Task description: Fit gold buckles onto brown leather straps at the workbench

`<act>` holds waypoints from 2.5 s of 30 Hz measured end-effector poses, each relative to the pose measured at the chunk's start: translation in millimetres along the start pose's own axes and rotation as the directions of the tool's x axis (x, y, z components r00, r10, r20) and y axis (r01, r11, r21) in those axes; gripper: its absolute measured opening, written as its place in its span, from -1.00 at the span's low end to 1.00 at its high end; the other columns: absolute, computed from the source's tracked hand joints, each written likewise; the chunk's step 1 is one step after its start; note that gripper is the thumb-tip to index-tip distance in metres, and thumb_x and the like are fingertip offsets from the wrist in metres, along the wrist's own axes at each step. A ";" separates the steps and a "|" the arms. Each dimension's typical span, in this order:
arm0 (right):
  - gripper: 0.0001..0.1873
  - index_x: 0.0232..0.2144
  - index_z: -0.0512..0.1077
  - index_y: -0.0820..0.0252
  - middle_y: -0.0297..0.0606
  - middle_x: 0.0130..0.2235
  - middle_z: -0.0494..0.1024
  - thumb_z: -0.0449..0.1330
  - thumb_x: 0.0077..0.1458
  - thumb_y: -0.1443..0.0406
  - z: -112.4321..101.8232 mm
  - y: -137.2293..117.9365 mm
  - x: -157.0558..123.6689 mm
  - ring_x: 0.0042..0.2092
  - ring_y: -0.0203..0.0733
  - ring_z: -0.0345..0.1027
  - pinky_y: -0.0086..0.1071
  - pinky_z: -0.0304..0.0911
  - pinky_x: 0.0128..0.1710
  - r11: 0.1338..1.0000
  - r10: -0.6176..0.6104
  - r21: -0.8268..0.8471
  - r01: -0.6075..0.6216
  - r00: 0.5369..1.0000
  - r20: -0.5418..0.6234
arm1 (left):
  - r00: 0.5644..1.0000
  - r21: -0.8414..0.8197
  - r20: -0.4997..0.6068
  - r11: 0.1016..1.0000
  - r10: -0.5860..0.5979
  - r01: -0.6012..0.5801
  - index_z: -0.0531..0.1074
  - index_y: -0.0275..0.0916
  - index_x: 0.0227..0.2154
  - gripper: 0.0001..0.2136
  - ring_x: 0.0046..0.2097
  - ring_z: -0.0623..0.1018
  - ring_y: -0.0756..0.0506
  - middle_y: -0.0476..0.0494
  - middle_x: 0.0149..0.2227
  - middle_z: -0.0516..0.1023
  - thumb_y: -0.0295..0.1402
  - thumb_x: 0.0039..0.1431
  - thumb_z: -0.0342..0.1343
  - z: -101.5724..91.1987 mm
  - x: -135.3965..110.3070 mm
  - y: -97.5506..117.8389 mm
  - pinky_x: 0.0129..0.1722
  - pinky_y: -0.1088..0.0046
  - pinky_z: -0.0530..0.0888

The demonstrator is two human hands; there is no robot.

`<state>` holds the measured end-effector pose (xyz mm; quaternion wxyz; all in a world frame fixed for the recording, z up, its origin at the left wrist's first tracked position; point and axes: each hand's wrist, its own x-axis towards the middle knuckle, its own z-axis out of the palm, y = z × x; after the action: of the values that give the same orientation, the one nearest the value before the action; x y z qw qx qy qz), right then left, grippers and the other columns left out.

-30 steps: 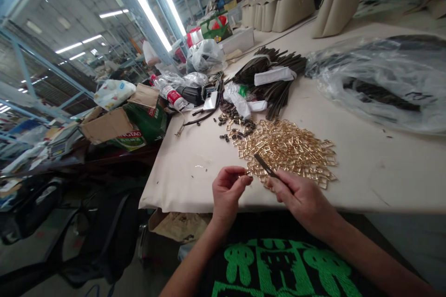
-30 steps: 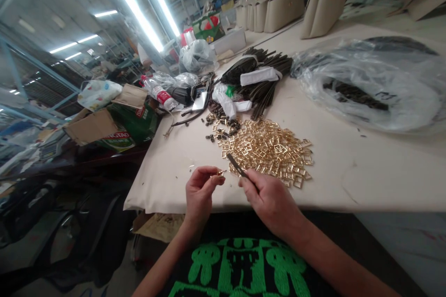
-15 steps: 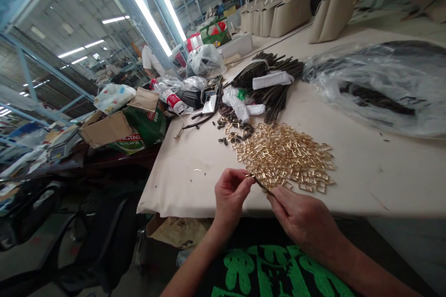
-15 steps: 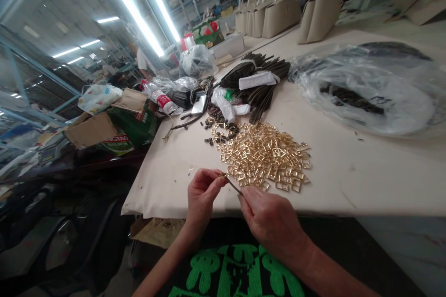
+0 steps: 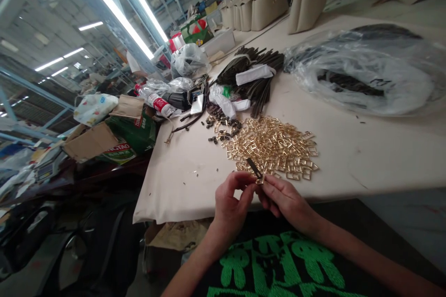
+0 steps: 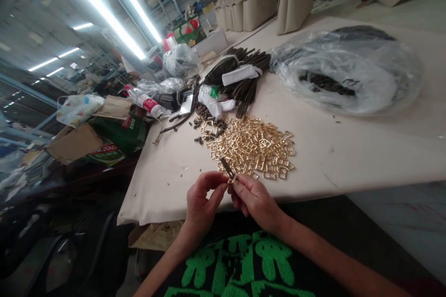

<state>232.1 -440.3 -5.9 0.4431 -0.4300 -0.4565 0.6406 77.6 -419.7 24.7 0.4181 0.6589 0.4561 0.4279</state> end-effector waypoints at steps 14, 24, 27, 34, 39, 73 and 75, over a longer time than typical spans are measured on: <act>-0.48 -0.50 0.27 0.18 -0.45 -0.61 0.30 0.00 0.26 -0.10 -7.0 -0.1 -2.8 -0.67 -0.45 0.02 -0.53 -0.10 -0.69 0.999 0.035 0.023 -0.040 0.980 0.196 | 0.917 -0.492 0.143 0.777 -0.373 0.393 0.38 -0.20 0.02 -0.49 -0.41 0.47 0.06 0.06 -0.44 0.50 -0.37 -0.02 0.37 1.5 3.1 -5.6 -0.29 0.52 0.43; -0.46 -0.49 0.27 0.18 -0.44 -0.61 0.31 0.00 0.23 -0.14 -4.4 1.2 -1.3 -0.67 -0.45 0.02 -0.54 -0.10 -0.70 0.998 0.055 0.003 -0.056 0.980 0.193 | 0.922 -0.447 0.137 0.808 -0.361 0.383 0.53 -0.25 -0.34 -0.76 -0.31 0.49 0.00 -0.02 -0.38 0.53 -0.32 -0.07 0.40 -1.5 -2.3 1.9 -0.23 0.49 0.44; -0.46 -0.49 0.28 0.18 -0.44 -0.61 0.30 -0.01 0.25 -0.13 -3.0 -0.5 -0.4 -0.66 -0.43 0.03 -0.52 -0.07 -0.69 0.999 0.043 -0.040 -0.035 0.979 0.197 | 0.911 -0.445 0.154 0.797 -0.383 0.410 0.56 -0.27 -0.34 -0.78 -0.33 0.48 0.00 -0.03 -0.39 0.55 -0.30 -0.04 0.38 -3.7 -1.6 1.2 -0.22 0.47 0.43; -0.48 -0.53 0.24 0.15 -0.42 -0.61 0.27 -0.07 0.31 -0.06 -1.3 -8.5 -1.5 -0.60 -0.36 0.09 -0.46 0.03 -0.60 0.974 -0.018 -0.218 0.059 0.983 0.184 | 0.882 -0.493 0.212 0.733 -0.421 0.468 0.57 -0.29 -0.39 -0.85 -0.40 0.43 0.06 -0.01 -0.45 0.52 -0.34 0.01 0.35 -7.9 -1.1 -8.5 -0.31 0.55 0.37; -0.59 -0.41 0.36 0.16 -0.36 -0.55 0.36 -0.09 0.34 0.08 -0.4 -16.4 -2.7 -0.50 -0.27 0.24 -0.39 0.13 -0.46 0.871 -0.112 -0.453 0.190 0.975 0.194 | 0.802 -0.563 0.330 0.578 -0.497 0.590 0.57 -0.30 -0.41 -0.79 -0.44 0.43 0.08 -0.02 -0.45 0.52 -0.33 -0.10 0.42 -13.1 -0.6 -11.5 -0.38 0.58 0.36; -0.72 -0.45 0.33 0.14 -0.30 -0.50 0.44 -0.08 0.27 0.30 1.8 -14.5 -17.6 -0.47 -0.21 0.31 -0.36 0.15 -0.44 0.629 -0.194 -0.732 0.262 0.965 0.178 | 0.869 -0.597 0.196 0.648 -0.454 0.473 0.49 -0.32 -0.48 -0.78 -0.53 0.35 0.10 0.03 -0.55 0.45 -0.31 -0.08 0.39 -8.9 -10.3 -15.9 -0.47 0.57 0.30; -0.74 -0.39 0.36 0.15 -0.30 -0.46 0.47 -0.07 0.28 0.29 2.5 -13.9 -16.6 -0.43 -0.21 0.35 -0.36 0.18 -0.40 0.665 -0.227 -0.695 0.273 0.961 0.160 | 0.889 -0.568 0.158 0.698 -0.429 0.437 0.49 -0.31 -0.48 -0.82 -0.49 0.36 0.09 0.03 -0.54 0.44 -0.33 -0.02 0.35 -8.6 -10.9 -13.5 -0.40 0.55 0.32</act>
<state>236.1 -454.2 10.5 0.3126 -0.4815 -0.7354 0.3602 63.8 -425.6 12.5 0.6930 0.3731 0.4396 0.4328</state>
